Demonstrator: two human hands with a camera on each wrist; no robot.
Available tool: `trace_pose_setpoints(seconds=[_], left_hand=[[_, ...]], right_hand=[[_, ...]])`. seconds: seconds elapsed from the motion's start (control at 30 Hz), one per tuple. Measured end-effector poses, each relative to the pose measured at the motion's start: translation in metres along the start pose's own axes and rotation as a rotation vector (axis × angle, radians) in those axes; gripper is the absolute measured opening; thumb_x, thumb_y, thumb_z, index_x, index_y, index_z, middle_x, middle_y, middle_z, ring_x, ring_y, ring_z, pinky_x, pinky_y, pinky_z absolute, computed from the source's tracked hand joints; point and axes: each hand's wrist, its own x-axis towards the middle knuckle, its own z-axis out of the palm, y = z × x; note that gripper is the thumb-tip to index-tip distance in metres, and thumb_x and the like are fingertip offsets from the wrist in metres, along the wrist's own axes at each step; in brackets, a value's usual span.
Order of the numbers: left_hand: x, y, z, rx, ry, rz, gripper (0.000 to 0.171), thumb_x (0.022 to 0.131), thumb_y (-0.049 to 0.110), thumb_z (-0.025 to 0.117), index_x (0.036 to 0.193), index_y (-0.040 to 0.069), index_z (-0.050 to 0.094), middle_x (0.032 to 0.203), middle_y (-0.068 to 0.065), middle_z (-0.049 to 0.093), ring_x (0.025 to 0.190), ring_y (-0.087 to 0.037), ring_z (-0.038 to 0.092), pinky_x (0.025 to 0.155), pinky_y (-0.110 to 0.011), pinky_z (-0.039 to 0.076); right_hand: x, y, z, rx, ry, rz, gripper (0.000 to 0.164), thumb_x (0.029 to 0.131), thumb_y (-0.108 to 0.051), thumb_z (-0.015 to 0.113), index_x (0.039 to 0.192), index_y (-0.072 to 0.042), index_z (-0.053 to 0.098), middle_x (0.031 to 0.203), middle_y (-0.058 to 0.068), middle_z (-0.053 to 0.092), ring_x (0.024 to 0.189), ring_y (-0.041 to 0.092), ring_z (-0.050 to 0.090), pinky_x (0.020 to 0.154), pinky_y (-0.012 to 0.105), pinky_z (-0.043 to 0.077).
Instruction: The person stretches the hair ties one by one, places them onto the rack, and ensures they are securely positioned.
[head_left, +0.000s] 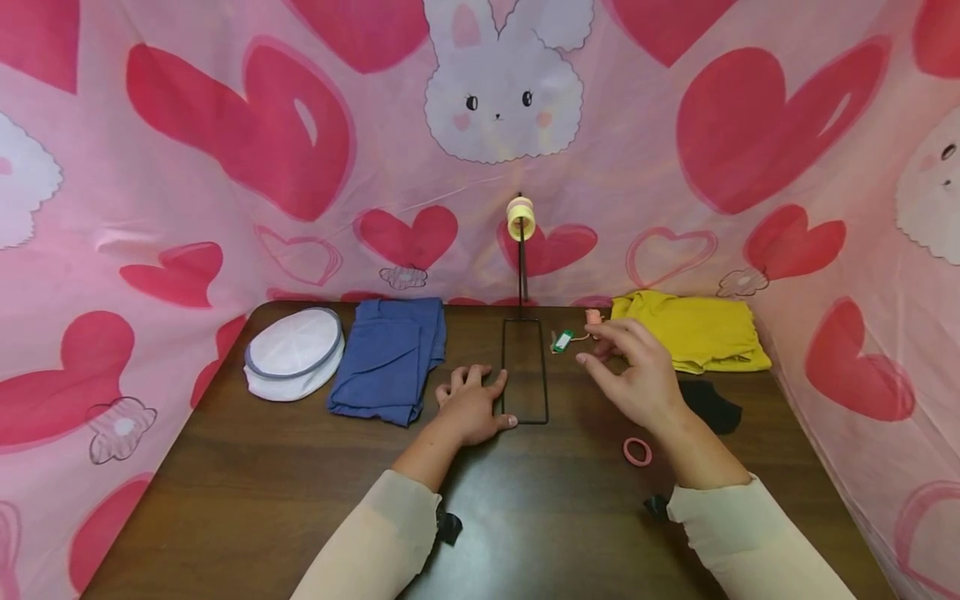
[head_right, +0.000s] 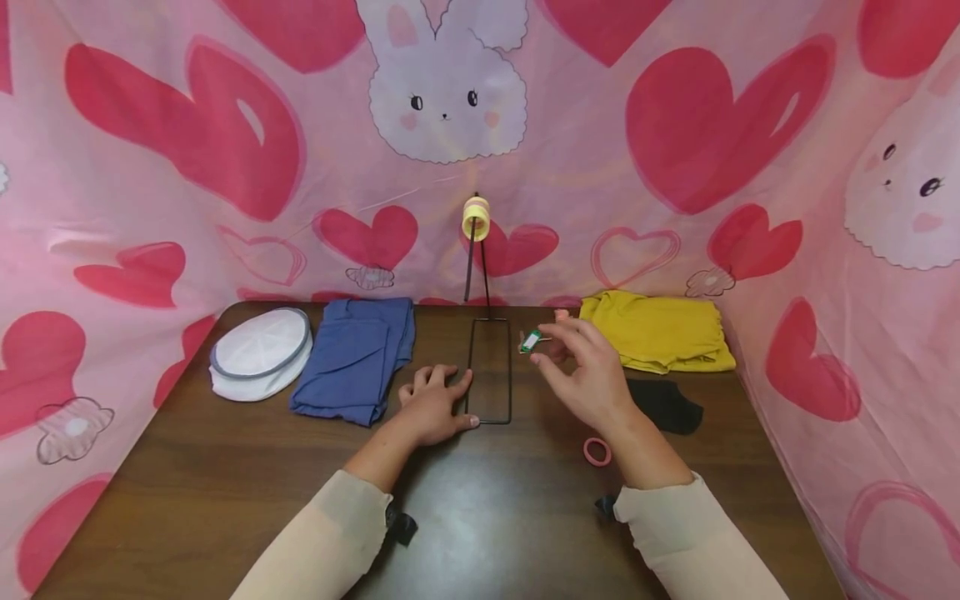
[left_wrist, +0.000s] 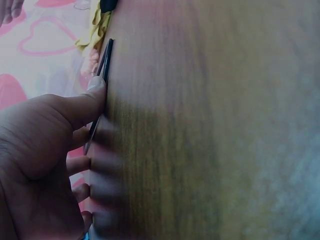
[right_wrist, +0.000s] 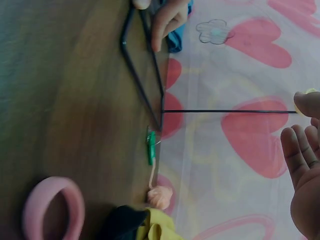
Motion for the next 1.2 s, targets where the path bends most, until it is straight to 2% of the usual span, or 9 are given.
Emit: trace_pose_setpoints(seconds=[0.17,0.43,0.6,0.77,1.07,1.2], left_hand=[[0.000,0.000,-0.001,0.001,0.003,-0.005,0.085,0.093,0.066,0.065,0.164,0.036,0.029,0.168,-0.001,0.023,0.151,-0.038,0.015,0.108,-0.065,0.023],[0.000,-0.001,-0.001,-0.009,0.001,-0.005,0.085,0.093,0.065,0.065,0.164,0.037,0.029,0.168,0.000,0.023,0.152,-0.038,0.015,0.109,-0.065,0.022],[0.000,-0.002,0.001,-0.006,-0.004,-0.012,0.085,0.093,0.066,0.065,0.164,0.037,0.029,0.169,0.001,0.022,0.152,-0.037,0.014,0.109,-0.064,0.022],[0.000,-0.001,0.003,-0.009,-0.007,-0.006,0.085,0.093,0.066,0.065,0.165,0.037,0.028,0.169,0.001,0.021,0.152,-0.037,0.014,0.109,-0.064,0.022],[0.001,0.001,0.000,0.003,-0.011,-0.012,0.086,0.093,0.067,0.064,0.165,0.037,0.027,0.169,0.001,0.021,0.152,-0.036,0.013,0.110,-0.064,0.021],[0.001,0.000,0.001,0.000,-0.009,-0.010,0.086,0.093,0.066,0.064,0.165,0.037,0.028,0.169,0.001,0.021,0.152,-0.036,0.013,0.110,-0.064,0.021]], right_hand=[[-0.012,0.003,-0.004,-0.010,-0.027,-0.004,0.047,0.074,0.001,0.091,0.118,-0.005,0.076,0.107,0.011,0.067,0.078,0.015,0.067,0.080,0.010,0.050],[-0.030,0.007,-0.011,-0.059,-0.066,-0.023,0.048,0.072,-0.001,0.091,0.117,-0.010,0.077,0.101,0.003,0.067,0.076,0.012,0.066,0.074,0.017,0.051],[-0.045,0.011,-0.016,-0.088,-0.127,-0.014,0.044,0.075,-0.006,0.091,0.116,-0.012,0.077,0.106,0.002,0.069,0.078,0.011,0.066,0.074,0.015,0.050],[-0.058,0.016,-0.023,-0.101,-0.197,-0.009,0.039,0.077,-0.007,0.090,0.113,-0.014,0.077,0.108,-0.002,0.069,0.080,0.011,0.067,0.072,0.021,0.053],[-0.077,0.026,-0.037,-0.111,-0.275,-0.009,0.043,0.075,-0.004,0.091,0.114,-0.016,0.076,0.108,-0.001,0.069,0.081,0.010,0.067,0.066,0.023,0.054],[-0.086,0.028,-0.042,-0.117,-0.320,0.010,0.045,0.073,-0.002,0.092,0.114,-0.015,0.076,0.108,-0.002,0.070,0.082,0.010,0.066,0.070,0.020,0.053]])
